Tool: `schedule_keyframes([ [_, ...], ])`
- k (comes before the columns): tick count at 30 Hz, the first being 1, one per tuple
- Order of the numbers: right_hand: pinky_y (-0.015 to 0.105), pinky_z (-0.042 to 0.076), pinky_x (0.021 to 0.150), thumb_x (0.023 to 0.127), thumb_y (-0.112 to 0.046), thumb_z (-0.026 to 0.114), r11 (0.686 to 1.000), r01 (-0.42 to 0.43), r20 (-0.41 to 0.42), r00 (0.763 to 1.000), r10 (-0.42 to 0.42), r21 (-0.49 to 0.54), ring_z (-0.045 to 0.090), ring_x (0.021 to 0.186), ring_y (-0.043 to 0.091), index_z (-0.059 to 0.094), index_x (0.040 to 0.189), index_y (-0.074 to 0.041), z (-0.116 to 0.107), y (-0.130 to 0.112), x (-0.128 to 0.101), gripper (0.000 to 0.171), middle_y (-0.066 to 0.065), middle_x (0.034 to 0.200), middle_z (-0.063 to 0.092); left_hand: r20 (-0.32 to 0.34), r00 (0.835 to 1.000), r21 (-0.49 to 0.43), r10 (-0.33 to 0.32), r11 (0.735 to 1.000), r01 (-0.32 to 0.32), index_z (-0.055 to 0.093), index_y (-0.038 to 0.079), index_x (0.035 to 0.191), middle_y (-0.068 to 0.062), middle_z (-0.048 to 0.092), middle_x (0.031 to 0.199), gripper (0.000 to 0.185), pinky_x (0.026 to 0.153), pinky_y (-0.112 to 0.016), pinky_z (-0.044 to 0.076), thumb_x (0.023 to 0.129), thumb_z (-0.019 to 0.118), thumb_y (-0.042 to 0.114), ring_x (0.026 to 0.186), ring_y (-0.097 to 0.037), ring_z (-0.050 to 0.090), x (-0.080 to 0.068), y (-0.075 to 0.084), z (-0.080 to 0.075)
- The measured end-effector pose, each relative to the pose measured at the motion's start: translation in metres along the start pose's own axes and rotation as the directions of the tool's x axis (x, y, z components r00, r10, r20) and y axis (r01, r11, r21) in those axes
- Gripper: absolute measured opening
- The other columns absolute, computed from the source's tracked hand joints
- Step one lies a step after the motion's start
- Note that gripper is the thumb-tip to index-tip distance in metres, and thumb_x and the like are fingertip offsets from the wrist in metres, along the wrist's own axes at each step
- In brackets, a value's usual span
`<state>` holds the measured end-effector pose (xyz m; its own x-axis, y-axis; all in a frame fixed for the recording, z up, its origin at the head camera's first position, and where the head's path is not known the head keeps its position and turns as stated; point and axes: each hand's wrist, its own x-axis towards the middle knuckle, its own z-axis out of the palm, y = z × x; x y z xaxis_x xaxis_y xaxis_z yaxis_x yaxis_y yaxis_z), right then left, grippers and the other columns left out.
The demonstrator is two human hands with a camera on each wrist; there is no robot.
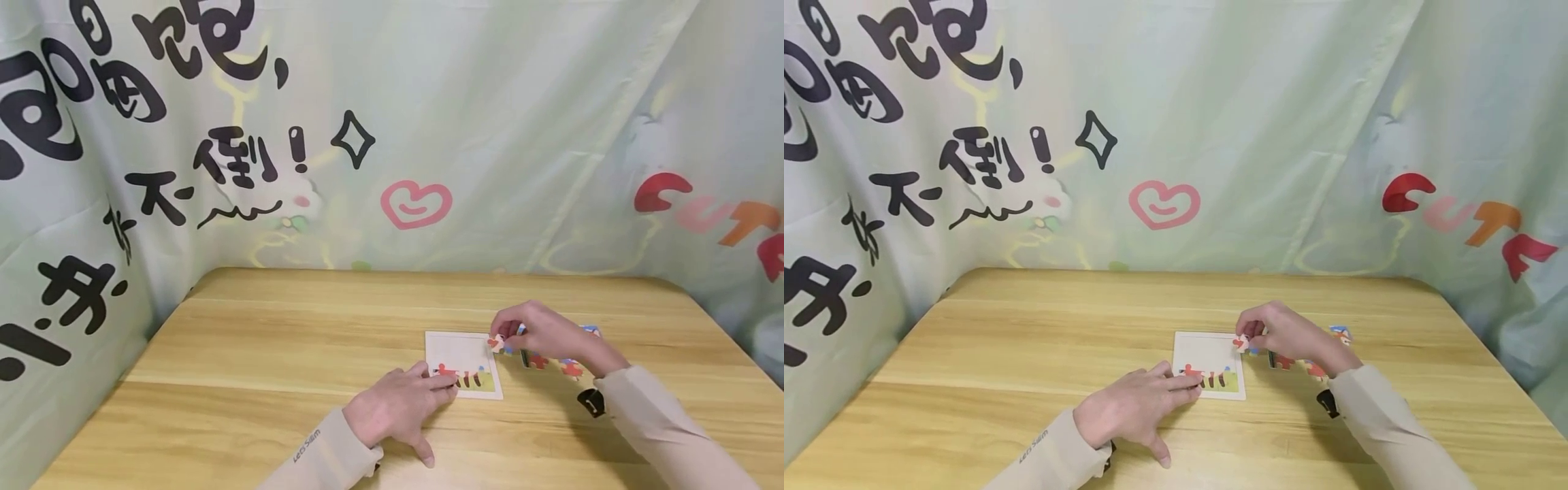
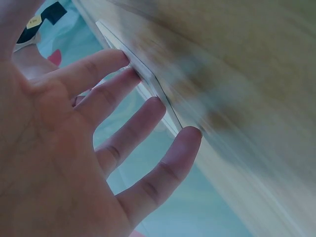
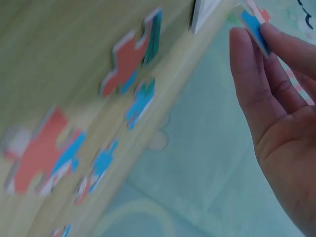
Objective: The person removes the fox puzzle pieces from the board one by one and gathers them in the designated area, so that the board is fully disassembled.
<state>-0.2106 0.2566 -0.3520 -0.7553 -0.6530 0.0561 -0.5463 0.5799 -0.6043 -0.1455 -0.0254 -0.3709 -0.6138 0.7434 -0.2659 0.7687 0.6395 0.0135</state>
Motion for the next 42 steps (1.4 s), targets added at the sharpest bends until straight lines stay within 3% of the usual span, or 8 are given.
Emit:
schedule_keyframes([
  [14, 0.029, 0.054, 0.066, 0.084, 0.017, 0.067, 0.999, -0.019, -0.016, 1.0, 0.018, -0.046, 0.06, 0.077, 0.008, 0.072, 0.097, -0.006, -0.02, 0.022, -0.027, 0.027, -0.008, 0.088, 0.067, -0.019, 1.0, -0.003, 0.004, 1.0, -0.004, 0.047, 0.029, 0.153, 0.019, 0.032, 0.16, 0.103, 0.09, -0.03, 0.048, 0.064, 0.087, 0.062, 0.113, -0.006, 0.04, -0.001, -0.001, 0.002],
  [23, 0.028, 0.052, 0.062, 0.081, 0.019, 0.07, 0.995, 0.048, -0.026, 0.998, -0.05, -0.092, 0.058, 0.074, 0.006, 0.071, 0.091, -0.012, -0.027, 0.042, -0.05, 0.032, -0.011, 0.086, 0.066, -0.029, 1.0, -0.003, 0.01, 1.0, -0.01, 0.047, 0.03, 0.153, 0.018, 0.033, 0.16, 0.104, 0.093, -0.033, 0.049, 0.063, 0.087, 0.062, 0.118, -0.008, 0.041, -0.001, -0.002, 0.002],
  [32, 0.027, 0.052, 0.061, 0.076, 0.02, 0.072, 0.99, 0.04, -0.071, 0.996, -0.05, -0.136, 0.057, 0.074, 0.003, 0.073, 0.091, -0.007, -0.033, 0.061, -0.077, 0.031, -0.008, 0.086, 0.068, -0.037, 0.999, -0.011, 0.016, 1.0, -0.017, 0.048, 0.032, 0.152, 0.017, 0.032, 0.161, 0.102, 0.094, -0.034, 0.049, 0.063, 0.088, 0.06, 0.121, -0.01, 0.041, -0.001, -0.001, 0.002],
  [42, 0.026, 0.05, 0.056, 0.075, 0.023, 0.072, 0.987, 0.062, -0.051, 0.996, -0.071, -0.148, 0.056, 0.073, 0.001, 0.07, 0.089, -0.004, -0.034, 0.076, -0.097, 0.031, -0.008, 0.084, 0.066, -0.016, 1.0, -0.004, 0.008, 1.0, -0.008, 0.045, 0.029, 0.154, 0.021, 0.032, 0.16, 0.102, 0.093, -0.031, 0.047, 0.066, 0.087, 0.058, 0.109, -0.008, 0.039, -0.004, 0.001, 0.003],
])
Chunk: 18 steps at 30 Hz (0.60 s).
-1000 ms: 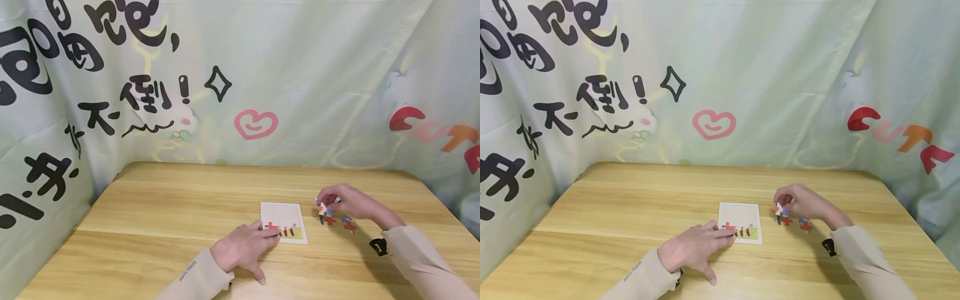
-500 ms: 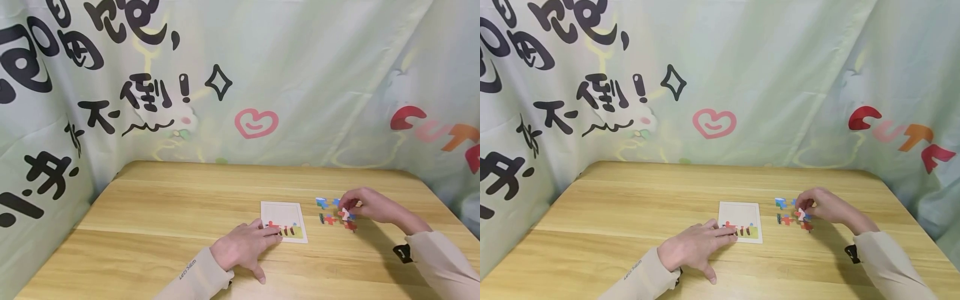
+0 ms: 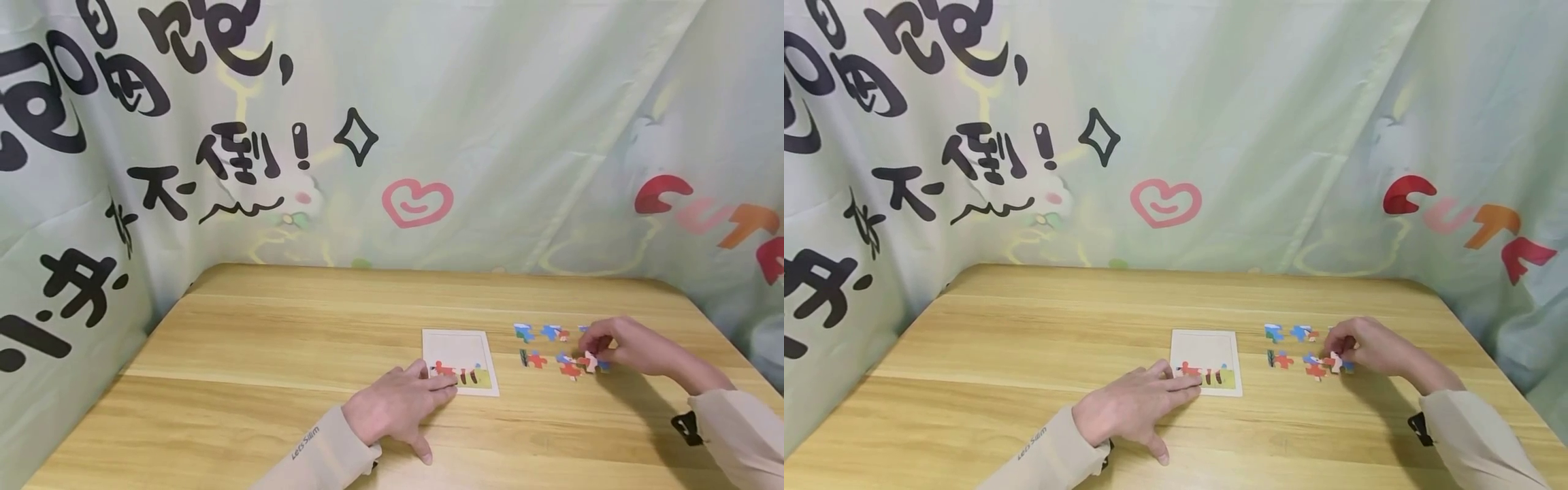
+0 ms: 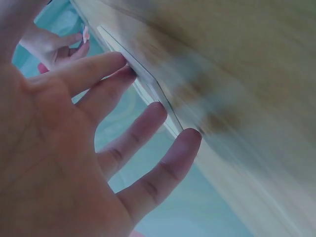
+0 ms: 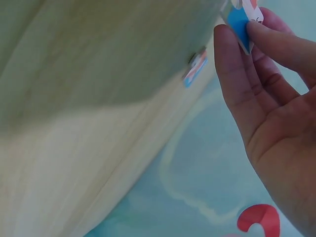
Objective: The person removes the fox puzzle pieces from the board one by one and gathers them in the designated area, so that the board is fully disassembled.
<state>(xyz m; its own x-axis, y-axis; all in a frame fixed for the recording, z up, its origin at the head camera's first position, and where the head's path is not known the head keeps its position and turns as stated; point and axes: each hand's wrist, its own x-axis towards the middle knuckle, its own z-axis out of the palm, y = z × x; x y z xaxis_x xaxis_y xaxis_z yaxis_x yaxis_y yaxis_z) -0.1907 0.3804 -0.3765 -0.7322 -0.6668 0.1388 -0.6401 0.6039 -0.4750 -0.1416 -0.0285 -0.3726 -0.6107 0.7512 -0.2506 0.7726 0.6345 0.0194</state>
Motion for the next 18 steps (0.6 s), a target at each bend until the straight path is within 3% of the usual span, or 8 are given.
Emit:
schedule_keyframes([
  [7, 0.025, 0.05, 0.056, 0.075, 0.025, 0.071, 0.999, -0.014, 0.007, 1.0, 0.014, 0.029, 0.058, 0.073, 0.001, 0.071, 0.087, -0.004, 0.0, 0.01, -0.01, 0.031, -0.006, 0.084, 0.068, -0.004, 1.0, -0.041, 0.007, 0.999, -0.007, 0.049, 0.034, 0.15, 0.022, 0.031, 0.16, 0.095, 0.097, -0.035, 0.047, 0.066, 0.087, 0.056, 0.111, -0.008, 0.04, 0.0, -0.001, 0.001],
  [13, 0.025, 0.052, 0.058, 0.077, 0.023, 0.069, 0.999, -0.032, 0.008, 0.999, 0.032, 0.039, 0.061, 0.076, 0.001, 0.075, 0.09, -0.006, 0.0, 0.018, -0.015, 0.032, -0.007, 0.088, 0.07, 0.002, 1.0, 0.012, 0.021, 1.0, -0.021, 0.045, 0.031, 0.154, 0.021, 0.028, 0.161, 0.097, 0.095, -0.03, 0.046, 0.069, 0.085, 0.058, 0.11, -0.009, 0.038, -0.001, 0.001, 0.0],
  [18, 0.025, 0.051, 0.057, 0.076, 0.023, 0.069, 0.999, -0.031, -0.008, 0.999, 0.031, 0.04, 0.06, 0.075, 0.001, 0.075, 0.09, -0.006, 0.0, 0.019, -0.018, 0.033, -0.006, 0.087, 0.07, -0.006, 0.999, 0.016, 0.036, 0.999, -0.036, 0.044, 0.028, 0.155, 0.019, 0.03, 0.161, 0.092, 0.098, -0.032, 0.044, 0.077, 0.076, 0.064, 0.122, -0.012, 0.04, 0.001, 0.001, 0.001],
])
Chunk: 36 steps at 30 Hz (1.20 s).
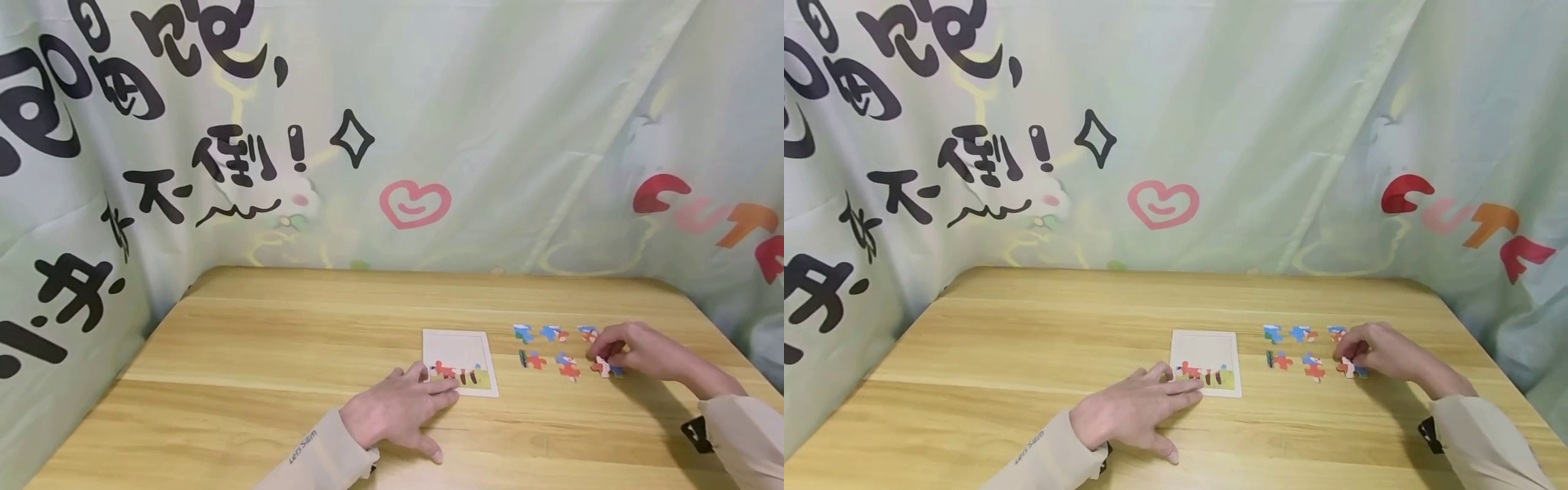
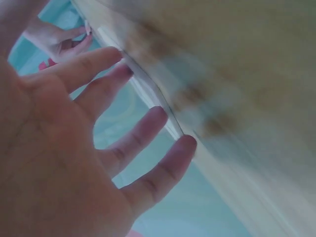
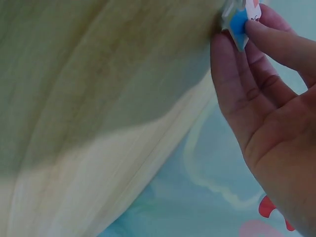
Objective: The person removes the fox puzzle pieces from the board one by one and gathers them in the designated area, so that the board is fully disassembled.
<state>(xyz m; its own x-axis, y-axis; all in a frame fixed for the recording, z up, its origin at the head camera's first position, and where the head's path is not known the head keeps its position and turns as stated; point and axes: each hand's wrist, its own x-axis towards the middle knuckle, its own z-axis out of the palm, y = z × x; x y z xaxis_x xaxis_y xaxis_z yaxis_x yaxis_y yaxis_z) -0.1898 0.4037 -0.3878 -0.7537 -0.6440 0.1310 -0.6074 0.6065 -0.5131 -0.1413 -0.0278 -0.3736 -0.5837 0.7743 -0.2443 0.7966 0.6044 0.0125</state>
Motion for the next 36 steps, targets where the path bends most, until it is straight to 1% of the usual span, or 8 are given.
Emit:
schedule_keyframes([
  [3, 0.024, 0.05, 0.057, 0.075, 0.024, 0.07, 1.0, -0.014, -0.002, 1.0, 0.014, -0.016, 0.058, 0.074, 0.001, 0.074, 0.089, -0.004, 0.0, -0.002, 0.0, 0.032, -0.006, 0.086, 0.069, 0.003, 1.0, 0.005, -0.01, 1.0, 0.01, 0.042, 0.028, 0.156, 0.019, 0.028, 0.162, 0.091, 0.101, -0.032, 0.043, 0.079, 0.072, 0.066, 0.127, -0.013, 0.039, 0.001, 0.001, 0.001],
  [9, 0.025, 0.051, 0.059, 0.075, 0.019, 0.074, 0.995, -0.051, -0.004, 0.999, 0.051, -0.09, 0.059, 0.076, 0.001, 0.073, 0.09, -0.002, -0.005, -0.006, 0.005, 0.026, -0.006, 0.086, 0.068, 0.013, 1.0, 0.065, -0.022, 0.998, 0.021, 0.04, 0.028, 0.157, 0.017, 0.029, 0.162, 0.091, 0.101, -0.03, 0.043, 0.081, 0.072, 0.065, 0.129, -0.014, 0.039, 0.0, 0.004, 0.001],
  [14, 0.026, 0.051, 0.06, 0.077, 0.016, 0.074, 0.989, -0.027, -0.042, 0.999, 0.021, -0.147, 0.055, 0.076, -0.002, 0.072, 0.092, -0.004, -0.008, -0.016, 0.022, 0.024, -0.008, 0.085, 0.066, 0.002, 1.0, 0.095, -0.018, 0.995, 0.018, 0.042, 0.027, 0.156, 0.013, 0.035, 0.155, 0.088, 0.1, -0.03, 0.044, 0.082, 0.071, 0.065, 0.13, -0.014, 0.039, 0.0, 0.003, 0.001],
  [16, 0.026, 0.051, 0.06, 0.078, 0.015, 0.075, 0.987, -0.002, -0.058, 0.998, -0.007, -0.161, 0.054, 0.076, -0.002, 0.072, 0.091, -0.006, -0.007, -0.022, 0.032, 0.025, -0.009, 0.084, 0.065, 0.006, 1.0, 0.092, -0.021, 0.996, 0.021, 0.042, 0.027, 0.156, 0.013, 0.034, 0.157, 0.088, 0.103, -0.031, 0.042, 0.082, 0.072, 0.064, 0.132, -0.014, 0.038, -0.001, 0.003, 0.0],
  [19, 0.026, 0.052, 0.06, 0.08, 0.013, 0.076, 0.987, 0.034, -0.053, 0.998, -0.043, -0.157, 0.055, 0.075, 0.0, 0.072, 0.092, -0.008, -0.005, -0.032, 0.047, 0.024, -0.007, 0.084, 0.066, 0.022, 0.999, 0.088, -0.029, 0.996, 0.027, 0.043, 0.026, 0.156, 0.013, 0.031, 0.16, 0.088, 0.108, -0.032, 0.038, 0.082, 0.072, 0.063, 0.137, -0.013, 0.037, -0.002, 0.002, -0.001],
  [22, 0.027, 0.053, 0.062, 0.082, 0.011, 0.075, 0.993, 0.031, -0.022, 0.999, -0.034, -0.113, 0.059, 0.077, 0.005, 0.073, 0.094, -0.007, 0.0, -0.043, 0.064, 0.021, -0.004, 0.087, 0.068, 0.043, 0.998, 0.091, -0.04, 0.995, 0.036, 0.042, 0.025, 0.156, 0.014, 0.027, 0.163, 0.089, 0.11, -0.031, 0.035, 0.082, 0.072, 0.063, 0.138, -0.012, 0.035, -0.002, 0.003, -0.003],
  [26, 0.028, 0.056, 0.066, 0.085, 0.009, 0.074, 0.998, 0.014, 0.017, 1.0, -0.013, -0.056, 0.063, 0.079, 0.01, 0.074, 0.095, -0.006, 0.009, -0.059, 0.085, 0.018, -0.002, 0.091, 0.069, 0.059, 0.997, 0.117, -0.049, 0.992, 0.041, 0.041, 0.025, 0.156, 0.015, 0.025, 0.164, 0.09, 0.107, -0.03, 0.037, 0.081, 0.072, 0.064, 0.135, -0.009, 0.035, -0.003, 0.005, -0.003],
  [36, 0.03, 0.057, 0.071, 0.084, 0.01, 0.07, 0.997, 0.081, 0.103, 0.991, -0.08, 0.001, 0.065, 0.081, 0.014, 0.075, 0.098, -0.004, 0.039, -0.09, 0.131, 0.02, 0.0, 0.092, 0.07, 0.05, 0.998, 0.134, -0.043, 0.99, 0.036, 0.043, 0.021, 0.156, 0.015, 0.025, 0.164, 0.088, 0.103, -0.028, 0.043, 0.083, 0.071, 0.063, 0.135, -0.012, 0.036, 0.0, 0.007, -0.002],
])
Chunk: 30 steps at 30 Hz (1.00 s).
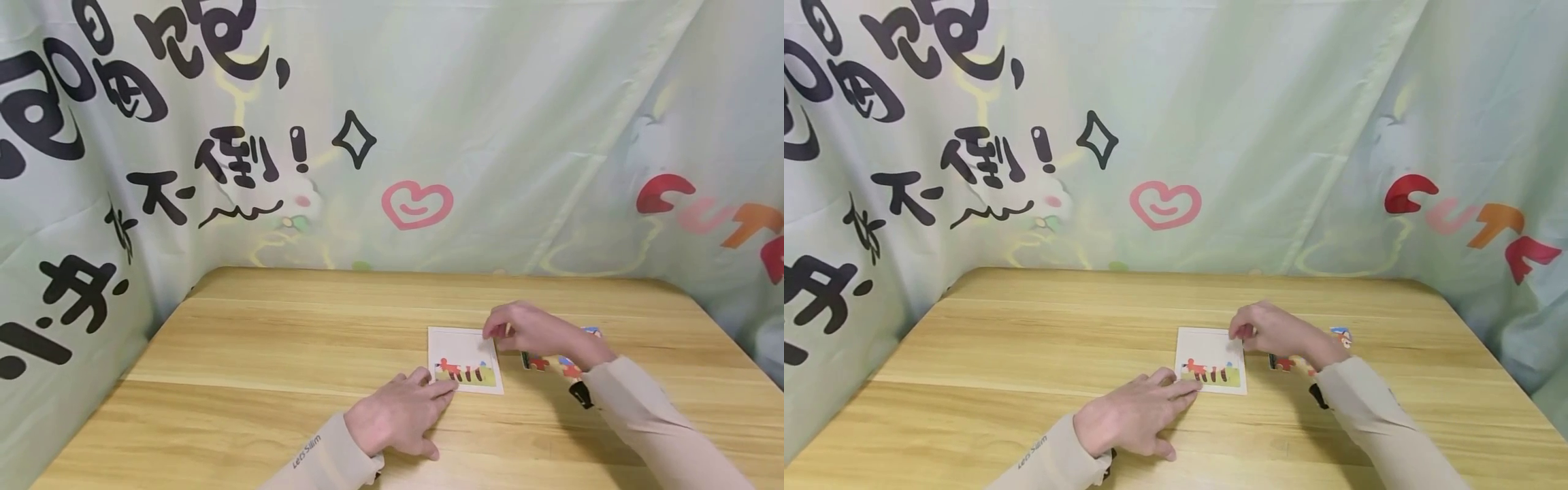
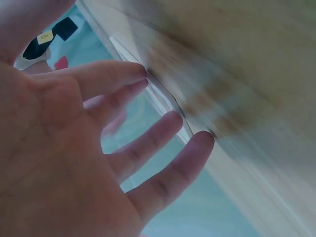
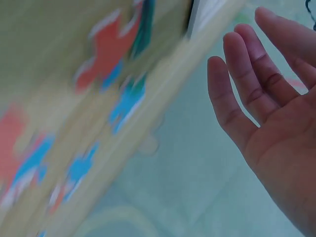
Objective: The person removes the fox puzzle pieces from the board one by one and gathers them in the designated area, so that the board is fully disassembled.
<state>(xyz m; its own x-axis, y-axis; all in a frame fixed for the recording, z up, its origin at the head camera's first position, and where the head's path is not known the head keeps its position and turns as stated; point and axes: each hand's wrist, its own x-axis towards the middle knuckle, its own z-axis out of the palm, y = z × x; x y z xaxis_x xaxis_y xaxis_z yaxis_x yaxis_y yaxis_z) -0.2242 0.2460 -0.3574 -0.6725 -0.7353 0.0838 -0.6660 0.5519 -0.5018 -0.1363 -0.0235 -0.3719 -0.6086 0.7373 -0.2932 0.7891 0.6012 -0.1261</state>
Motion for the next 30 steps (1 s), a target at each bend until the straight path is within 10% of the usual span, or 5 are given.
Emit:
schedule_keyframes([
  [10, 0.025, 0.053, 0.07, 0.082, 0.006, 0.076, 0.998, 0.019, 0.116, 0.993, -0.025, 0.057, 0.057, 0.079, 0.006, 0.074, 0.106, 0.001, 0.026, -0.017, 0.03, 0.025, -0.003, 0.093, 0.066, 0.003, 1.0, -0.007, 0.02, 1.0, -0.02, 0.045, 0.02, 0.155, 0.018, 0.025, 0.163, 0.086, 0.101, -0.026, 0.045, 0.084, 0.074, 0.059, 0.13, -0.01, 0.038, -0.001, -0.002, -0.001],
  [14, 0.024, 0.052, 0.068, 0.078, 0.011, 0.072, 0.997, 0.044, 0.147, 0.988, -0.052, 0.059, 0.054, 0.076, 0.004, 0.075, 0.108, 0.003, 0.034, -0.02, 0.036, 0.031, -0.004, 0.089, 0.063, -0.009, 0.999, -0.001, 0.042, 0.999, -0.042, 0.075, 0.02, 0.119, 0.02, 0.029, 0.161, 0.051, 0.094, -0.024, 0.047, 0.084, 0.075, 0.057, 0.126, -0.012, 0.042, -0.001, -0.002, -0.001],
  [18, 0.023, 0.051, 0.065, 0.075, 0.015, 0.068, 0.997, 0.062, 0.154, 0.986, -0.069, 0.053, 0.05, 0.071, 0.002, 0.075, 0.107, 0.001, 0.039, -0.021, 0.038, 0.036, -0.005, 0.085, 0.06, -0.012, 0.998, -0.008, 0.056, 0.998, -0.056, 0.075, 0.026, 0.08, 0.022, 0.032, 0.159, 0.03, 0.089, -0.023, 0.048, 0.086, 0.074, 0.056, 0.122, -0.012, 0.043, 0.0, -0.003, -0.001],
  [30, 0.022, 0.05, 0.06, 0.074, 0.019, 0.066, 0.995, 0.023, 0.202, 0.979, -0.043, 0.101, 0.049, 0.065, 0.0, 0.073, 0.115, -0.002, 0.04, -0.027, 0.038, 0.046, -0.007, 0.078, 0.058, -0.02, 0.999, -0.004, 0.038, 0.999, -0.038, 0.074, 0.025, 0.077, 0.024, 0.032, 0.159, 0.032, 0.083, -0.023, 0.049, 0.083, 0.077, 0.057, 0.12, -0.01, 0.042, 0.0, -0.003, 0.001],
])
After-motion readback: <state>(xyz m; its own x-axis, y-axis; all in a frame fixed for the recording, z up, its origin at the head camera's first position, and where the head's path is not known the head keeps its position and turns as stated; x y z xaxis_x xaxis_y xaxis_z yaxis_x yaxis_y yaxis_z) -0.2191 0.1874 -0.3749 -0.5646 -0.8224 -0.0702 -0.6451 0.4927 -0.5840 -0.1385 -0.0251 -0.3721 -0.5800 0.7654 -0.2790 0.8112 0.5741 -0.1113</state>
